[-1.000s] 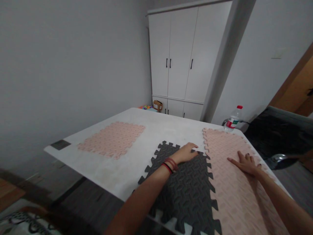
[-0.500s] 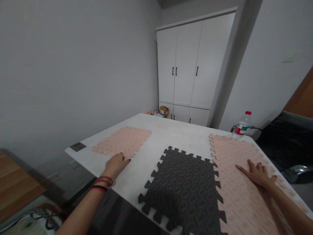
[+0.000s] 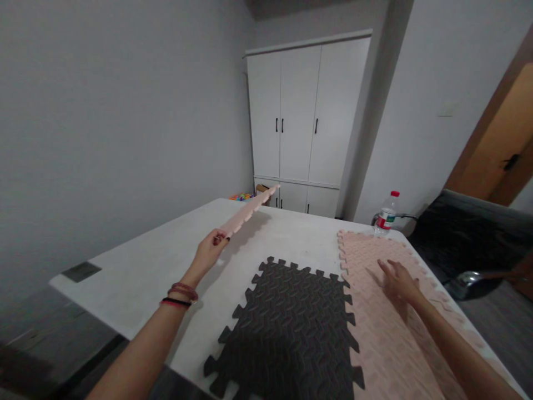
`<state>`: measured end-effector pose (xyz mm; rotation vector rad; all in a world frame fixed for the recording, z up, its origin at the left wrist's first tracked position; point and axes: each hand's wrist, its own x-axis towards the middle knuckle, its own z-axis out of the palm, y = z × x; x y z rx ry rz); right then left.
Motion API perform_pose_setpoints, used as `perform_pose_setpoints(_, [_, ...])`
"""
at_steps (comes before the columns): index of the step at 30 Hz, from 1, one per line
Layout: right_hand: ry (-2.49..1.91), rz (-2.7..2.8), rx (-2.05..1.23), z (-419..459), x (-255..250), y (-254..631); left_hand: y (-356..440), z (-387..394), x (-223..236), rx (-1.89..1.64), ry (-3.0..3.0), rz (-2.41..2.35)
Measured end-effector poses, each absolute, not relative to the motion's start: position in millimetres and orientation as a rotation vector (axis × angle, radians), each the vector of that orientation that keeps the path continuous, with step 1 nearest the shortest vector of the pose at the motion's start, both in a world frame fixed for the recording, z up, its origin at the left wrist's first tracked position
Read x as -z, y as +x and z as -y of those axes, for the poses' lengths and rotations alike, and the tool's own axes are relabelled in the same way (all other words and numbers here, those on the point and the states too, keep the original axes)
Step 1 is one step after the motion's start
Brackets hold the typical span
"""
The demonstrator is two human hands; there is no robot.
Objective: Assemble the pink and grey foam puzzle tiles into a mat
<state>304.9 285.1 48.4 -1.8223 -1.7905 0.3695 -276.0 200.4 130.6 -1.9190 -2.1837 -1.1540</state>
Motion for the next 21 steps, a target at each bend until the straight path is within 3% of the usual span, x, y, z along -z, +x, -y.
perform_pose_setpoints(5, [-1.421, 1.469, -1.063, -305, -85, 246, -208, -235, -115, 1.004, -2.357, 1.965])
perform_pose_setpoints(7, [-1.409, 1.407, -1.186, -309, -85, 226, -189, -246, -101, 0.861, -2.465, 1.947])
perform_pose_setpoints(13, [-1.609, 1.636, -0.911, -309, -51, 200, -165, -265, -69, 0.426, -2.465, 2.069])
perform_pose_setpoints(21, [-1.637, 1.945, -0.477, -309, -31, 196, -150, -269, -72, 0.204, -2.229, 2.133])
